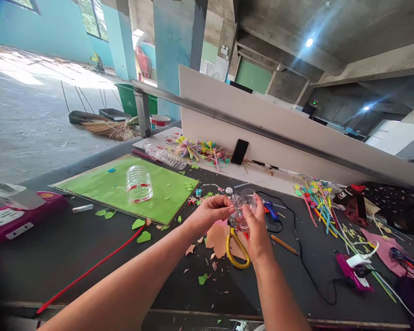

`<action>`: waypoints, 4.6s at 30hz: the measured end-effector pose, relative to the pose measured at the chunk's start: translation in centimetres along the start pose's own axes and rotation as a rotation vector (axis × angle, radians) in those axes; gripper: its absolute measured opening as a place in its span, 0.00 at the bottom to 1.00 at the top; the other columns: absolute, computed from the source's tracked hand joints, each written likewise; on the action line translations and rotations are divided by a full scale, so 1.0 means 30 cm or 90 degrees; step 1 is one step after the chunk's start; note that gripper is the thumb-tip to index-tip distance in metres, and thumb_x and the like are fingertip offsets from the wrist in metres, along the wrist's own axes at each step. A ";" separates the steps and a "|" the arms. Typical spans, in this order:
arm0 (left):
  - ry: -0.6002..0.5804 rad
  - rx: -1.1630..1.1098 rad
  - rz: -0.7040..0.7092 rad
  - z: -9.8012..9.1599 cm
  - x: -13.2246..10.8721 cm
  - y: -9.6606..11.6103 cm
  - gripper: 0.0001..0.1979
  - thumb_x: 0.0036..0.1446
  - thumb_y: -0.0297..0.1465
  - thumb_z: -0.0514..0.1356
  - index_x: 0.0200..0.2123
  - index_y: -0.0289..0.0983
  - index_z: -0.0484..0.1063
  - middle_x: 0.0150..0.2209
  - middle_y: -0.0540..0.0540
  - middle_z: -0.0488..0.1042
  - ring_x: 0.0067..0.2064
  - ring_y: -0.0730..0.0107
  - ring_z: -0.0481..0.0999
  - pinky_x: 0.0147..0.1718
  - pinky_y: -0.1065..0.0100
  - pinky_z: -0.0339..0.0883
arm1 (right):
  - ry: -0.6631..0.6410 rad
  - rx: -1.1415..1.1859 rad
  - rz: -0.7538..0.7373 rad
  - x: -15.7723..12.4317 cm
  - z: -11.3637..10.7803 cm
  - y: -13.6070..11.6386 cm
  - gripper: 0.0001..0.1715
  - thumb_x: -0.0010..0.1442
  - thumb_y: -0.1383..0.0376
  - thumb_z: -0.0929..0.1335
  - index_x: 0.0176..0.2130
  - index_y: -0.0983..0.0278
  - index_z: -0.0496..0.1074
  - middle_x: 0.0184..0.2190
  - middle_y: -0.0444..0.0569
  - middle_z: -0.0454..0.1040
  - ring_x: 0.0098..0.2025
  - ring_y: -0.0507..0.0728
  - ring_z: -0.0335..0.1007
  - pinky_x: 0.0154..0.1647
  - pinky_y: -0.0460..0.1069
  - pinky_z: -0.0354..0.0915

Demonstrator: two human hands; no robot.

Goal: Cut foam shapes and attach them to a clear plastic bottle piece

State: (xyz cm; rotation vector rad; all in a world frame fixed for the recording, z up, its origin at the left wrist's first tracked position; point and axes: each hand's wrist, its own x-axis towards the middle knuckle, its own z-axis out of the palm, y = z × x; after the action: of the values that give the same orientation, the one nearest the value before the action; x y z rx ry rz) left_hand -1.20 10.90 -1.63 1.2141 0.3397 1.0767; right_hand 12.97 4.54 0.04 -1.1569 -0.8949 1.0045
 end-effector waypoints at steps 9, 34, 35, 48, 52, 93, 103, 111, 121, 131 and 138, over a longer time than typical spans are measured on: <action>-0.039 -0.035 -0.046 0.023 -0.011 -0.029 0.13 0.46 0.36 0.68 0.29 0.33 0.72 0.22 0.54 0.65 0.23 0.81 0.58 0.24 0.74 0.51 | 0.032 0.050 0.018 -0.035 -0.016 0.077 0.41 0.55 0.49 0.72 0.63 0.49 0.57 0.46 0.45 0.74 0.39 0.56 0.73 0.37 0.50 0.69; -0.003 -0.005 -0.055 0.020 0.000 -0.093 0.14 0.47 0.36 0.69 0.28 0.32 0.72 0.21 0.54 0.66 0.20 0.82 0.59 0.20 0.75 0.51 | -0.033 0.034 0.062 -0.015 -0.070 0.132 0.45 0.52 0.50 0.74 0.63 0.49 0.56 0.48 0.46 0.74 0.39 0.56 0.73 0.36 0.50 0.69; 0.005 -0.001 -0.055 0.022 0.000 -0.094 0.14 0.47 0.37 0.69 0.28 0.32 0.72 0.21 0.54 0.66 0.20 0.82 0.60 0.20 0.74 0.52 | -0.016 0.009 0.048 -0.018 -0.066 0.137 0.45 0.52 0.49 0.73 0.63 0.49 0.55 0.47 0.46 0.74 0.38 0.56 0.74 0.35 0.50 0.69; 0.000 -0.025 -0.091 0.035 -0.006 -0.091 0.16 0.46 0.38 0.70 0.30 0.33 0.71 0.20 0.54 0.68 0.20 0.79 0.66 0.21 0.73 0.58 | 0.015 0.089 0.083 -0.040 -0.031 0.154 0.39 0.55 0.50 0.71 0.61 0.51 0.57 0.37 0.45 0.76 0.31 0.55 0.75 0.25 0.48 0.71; -0.058 0.046 -0.088 0.022 -0.003 -0.075 0.17 0.46 0.40 0.69 0.31 0.31 0.74 0.21 0.53 0.67 0.20 0.80 0.63 0.21 0.74 0.56 | -0.059 0.146 0.114 -0.024 -0.061 0.154 0.34 0.54 0.52 0.73 0.57 0.53 0.63 0.39 0.46 0.76 0.31 0.55 0.75 0.25 0.48 0.70; -0.200 0.310 -0.023 0.004 -0.018 0.006 0.15 0.55 0.41 0.61 0.32 0.33 0.75 0.29 0.46 0.74 0.32 0.70 0.71 0.33 0.71 0.65 | -0.275 0.243 0.242 -0.041 -0.116 0.121 0.30 0.54 0.56 0.74 0.54 0.54 0.66 0.40 0.46 0.74 0.37 0.56 0.75 0.35 0.51 0.73; -0.182 0.310 0.028 0.018 -0.017 -0.017 0.11 0.58 0.36 0.59 0.35 0.33 0.74 0.32 0.44 0.75 0.34 0.69 0.72 0.35 0.70 0.66 | -0.278 0.211 0.235 -0.045 -0.117 0.089 0.37 0.49 0.65 0.76 0.56 0.53 0.64 0.40 0.45 0.73 0.35 0.53 0.73 0.33 0.49 0.72; -0.164 0.298 0.049 0.026 -0.024 0.007 0.20 0.56 0.35 0.62 0.50 0.33 0.71 0.27 0.51 0.69 0.28 0.75 0.67 0.29 0.72 0.62 | -0.253 0.202 0.151 -0.037 -0.113 0.104 0.31 0.53 0.63 0.75 0.54 0.54 0.65 0.33 0.42 0.73 0.26 0.50 0.68 0.26 0.45 0.66; -0.036 0.541 0.227 -0.005 -0.018 0.046 0.22 0.55 0.27 0.61 0.54 0.37 0.71 0.33 0.47 0.77 0.36 0.70 0.73 0.40 0.68 0.67 | -0.258 0.233 0.123 -0.028 -0.150 0.078 0.35 0.55 0.63 0.74 0.58 0.55 0.59 0.43 0.51 0.76 0.29 0.50 0.69 0.28 0.45 0.65; -0.070 0.508 0.226 -0.038 -0.003 0.063 0.10 0.60 0.33 0.59 0.40 0.35 0.78 0.37 0.43 0.79 0.39 0.68 0.76 0.39 0.69 0.68 | -0.287 0.157 0.141 -0.045 -0.175 0.074 0.38 0.51 0.58 0.76 0.57 0.53 0.62 0.44 0.49 0.75 0.29 0.50 0.68 0.27 0.44 0.63; -0.111 0.560 0.322 -0.034 0.002 0.066 0.10 0.61 0.32 0.59 0.39 0.34 0.80 0.37 0.41 0.73 0.42 0.66 0.73 0.42 0.66 0.68 | -0.342 0.108 0.140 -0.059 -0.155 0.057 0.39 0.51 0.54 0.76 0.57 0.54 0.60 0.46 0.50 0.74 0.28 0.50 0.66 0.26 0.45 0.60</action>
State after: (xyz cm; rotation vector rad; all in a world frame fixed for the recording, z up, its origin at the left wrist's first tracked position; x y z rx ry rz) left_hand -2.84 11.46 -0.26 2.2519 0.3968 1.2789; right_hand 16.49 1.65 -2.58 -0.8630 -1.0884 1.5851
